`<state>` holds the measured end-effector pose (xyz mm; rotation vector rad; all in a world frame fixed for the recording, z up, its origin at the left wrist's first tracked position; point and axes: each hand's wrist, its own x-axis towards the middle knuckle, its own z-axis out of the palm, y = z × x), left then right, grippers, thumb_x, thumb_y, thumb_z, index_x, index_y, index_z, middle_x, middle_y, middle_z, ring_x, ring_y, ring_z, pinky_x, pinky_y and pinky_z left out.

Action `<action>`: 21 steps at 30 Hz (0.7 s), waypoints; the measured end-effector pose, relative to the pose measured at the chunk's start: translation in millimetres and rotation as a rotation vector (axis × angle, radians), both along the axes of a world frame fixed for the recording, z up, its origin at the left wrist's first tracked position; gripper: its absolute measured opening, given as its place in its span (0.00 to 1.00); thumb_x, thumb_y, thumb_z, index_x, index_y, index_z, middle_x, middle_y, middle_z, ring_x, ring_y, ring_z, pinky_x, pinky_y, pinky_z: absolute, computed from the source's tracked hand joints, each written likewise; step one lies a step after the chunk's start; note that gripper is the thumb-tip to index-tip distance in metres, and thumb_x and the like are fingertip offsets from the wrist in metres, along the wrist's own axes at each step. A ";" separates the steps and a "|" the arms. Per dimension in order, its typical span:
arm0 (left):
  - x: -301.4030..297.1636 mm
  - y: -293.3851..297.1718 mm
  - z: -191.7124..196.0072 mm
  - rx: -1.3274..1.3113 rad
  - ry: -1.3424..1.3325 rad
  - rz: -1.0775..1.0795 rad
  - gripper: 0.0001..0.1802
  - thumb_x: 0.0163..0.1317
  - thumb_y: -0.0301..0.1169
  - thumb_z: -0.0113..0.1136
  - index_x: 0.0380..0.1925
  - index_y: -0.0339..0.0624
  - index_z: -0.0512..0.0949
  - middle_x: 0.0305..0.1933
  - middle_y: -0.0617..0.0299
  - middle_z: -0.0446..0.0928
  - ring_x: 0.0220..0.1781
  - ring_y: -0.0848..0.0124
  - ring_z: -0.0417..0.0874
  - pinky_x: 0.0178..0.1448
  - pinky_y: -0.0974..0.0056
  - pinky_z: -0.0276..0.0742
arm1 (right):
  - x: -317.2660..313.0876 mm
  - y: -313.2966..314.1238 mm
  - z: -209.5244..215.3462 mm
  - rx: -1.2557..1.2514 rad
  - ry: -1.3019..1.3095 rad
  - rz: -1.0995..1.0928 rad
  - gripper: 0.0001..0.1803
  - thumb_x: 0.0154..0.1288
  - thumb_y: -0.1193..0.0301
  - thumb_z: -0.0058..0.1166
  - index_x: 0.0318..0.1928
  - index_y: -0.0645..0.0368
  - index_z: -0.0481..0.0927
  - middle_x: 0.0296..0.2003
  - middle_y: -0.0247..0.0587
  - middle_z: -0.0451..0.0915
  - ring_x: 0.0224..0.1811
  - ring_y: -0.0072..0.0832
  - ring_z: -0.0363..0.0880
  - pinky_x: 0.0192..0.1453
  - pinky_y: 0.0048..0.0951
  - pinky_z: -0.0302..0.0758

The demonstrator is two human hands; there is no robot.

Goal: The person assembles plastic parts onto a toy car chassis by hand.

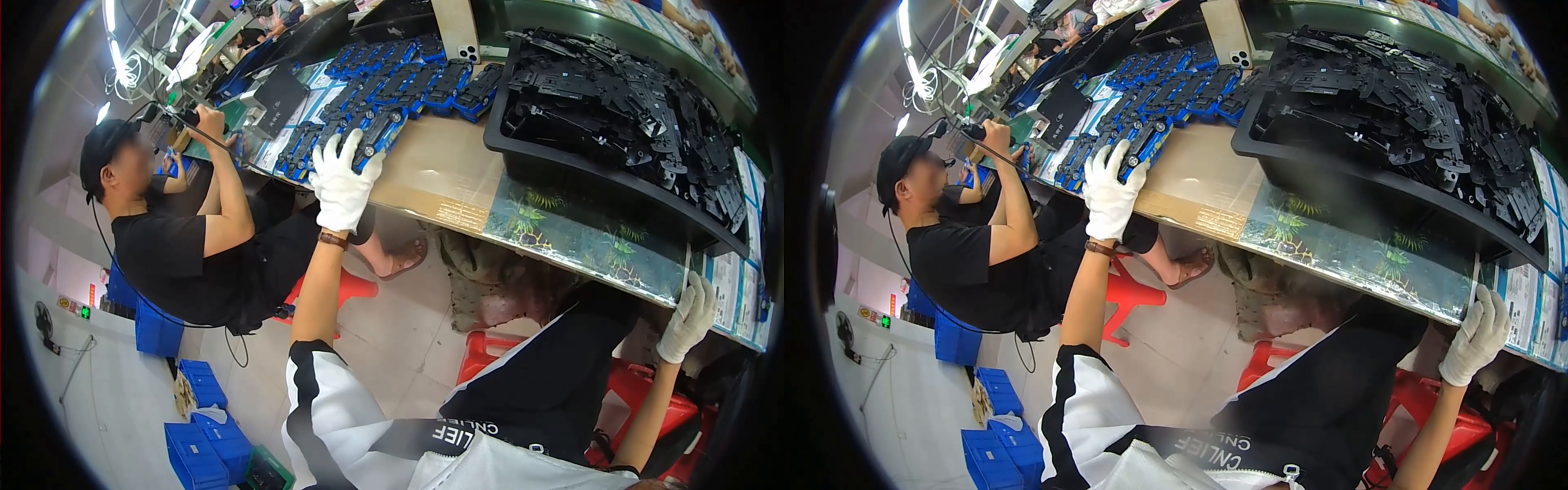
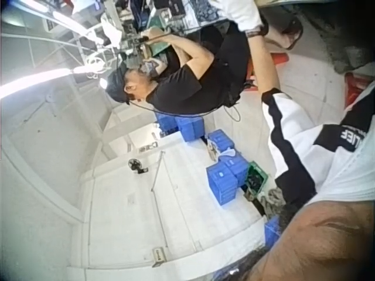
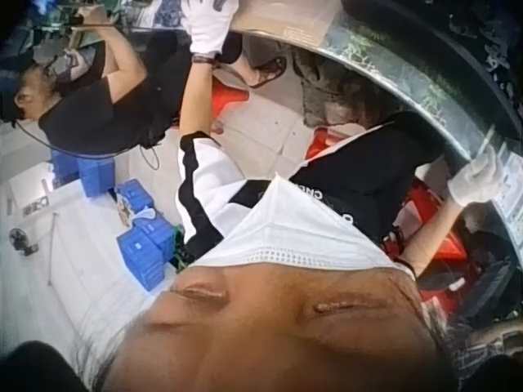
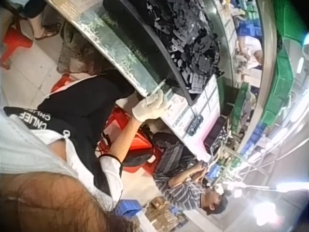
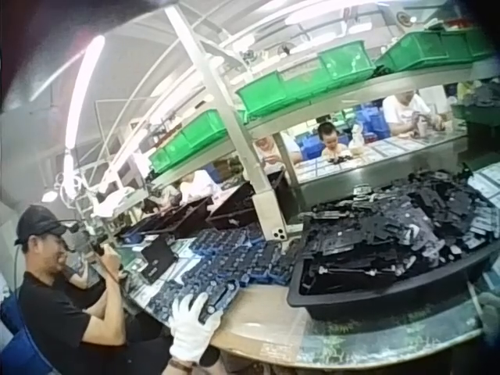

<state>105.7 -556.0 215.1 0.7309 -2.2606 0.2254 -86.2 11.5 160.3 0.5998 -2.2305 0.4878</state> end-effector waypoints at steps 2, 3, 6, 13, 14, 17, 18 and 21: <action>0.8 -5.7 1.4 0.006 -0.011 -0.013 0.32 0.53 0.54 0.65 0.58 0.59 0.77 0.62 0.52 0.72 0.66 0.46 0.66 0.62 0.39 0.67 | -0.1 -0.2 -0.5 0.004 -0.008 -0.010 0.13 0.72 0.71 0.47 0.48 0.60 0.83 0.47 0.46 0.81 0.48 0.43 0.77 0.55 0.41 0.70; 1.2 -8.7 2.3 0.014 -0.017 -0.024 0.32 0.53 0.54 0.65 0.58 0.59 0.77 0.63 0.53 0.72 0.66 0.47 0.66 0.63 0.39 0.67 | -0.4 0.2 -1.4 0.006 -0.003 -0.010 0.13 0.72 0.71 0.47 0.47 0.61 0.83 0.46 0.46 0.81 0.48 0.43 0.77 0.55 0.41 0.70; 2.3 -16.7 2.0 0.022 -0.015 -0.026 0.32 0.53 0.54 0.65 0.58 0.59 0.77 0.63 0.53 0.71 0.67 0.47 0.66 0.63 0.39 0.66 | -0.6 -0.7 -1.2 0.002 0.003 -0.008 0.13 0.72 0.71 0.47 0.47 0.61 0.83 0.46 0.46 0.81 0.49 0.43 0.77 0.56 0.41 0.70; 10.5 -25.3 -1.9 -0.023 -0.020 -0.017 0.32 0.56 0.56 0.62 0.60 0.60 0.75 0.62 0.53 0.72 0.67 0.46 0.66 0.62 0.38 0.66 | -2.2 0.1 1.4 0.002 0.062 0.040 0.11 0.71 0.72 0.49 0.46 0.60 0.83 0.45 0.47 0.80 0.47 0.44 0.78 0.55 0.42 0.71; 9.0 -24.0 -2.2 -0.038 -0.024 -0.008 0.32 0.56 0.57 0.62 0.60 0.60 0.75 0.62 0.53 0.71 0.67 0.45 0.66 0.62 0.38 0.67 | -1.6 0.5 1.7 0.000 0.062 0.028 0.11 0.71 0.72 0.49 0.46 0.60 0.83 0.45 0.47 0.80 0.47 0.44 0.78 0.55 0.42 0.71; 0.1 -11.0 0.3 -0.060 -0.068 0.000 0.34 0.59 0.58 0.60 0.62 0.57 0.73 0.63 0.49 0.70 0.66 0.44 0.66 0.59 0.38 0.69 | 4.7 3.7 8.8 -0.018 0.063 -0.004 0.10 0.68 0.74 0.51 0.45 0.60 0.83 0.43 0.47 0.80 0.46 0.45 0.78 0.53 0.42 0.72; -7.7 -5.3 1.8 -0.062 -0.088 -0.010 0.34 0.59 0.58 0.59 0.62 0.54 0.73 0.62 0.48 0.70 0.66 0.44 0.66 0.60 0.38 0.69 | 6.6 7.5 12.1 -0.043 0.057 0.007 0.10 0.67 0.74 0.52 0.45 0.60 0.83 0.43 0.48 0.80 0.46 0.45 0.78 0.53 0.42 0.73; -19.4 25.5 15.2 0.023 -0.112 -0.120 0.32 0.63 0.50 0.60 0.65 0.49 0.71 0.65 0.42 0.68 0.67 0.45 0.68 0.67 0.47 0.67 | 2.9 15.8 0.0 -0.090 0.079 -0.066 0.11 0.62 0.74 0.54 0.43 0.59 0.84 0.43 0.46 0.81 0.46 0.44 0.79 0.52 0.43 0.74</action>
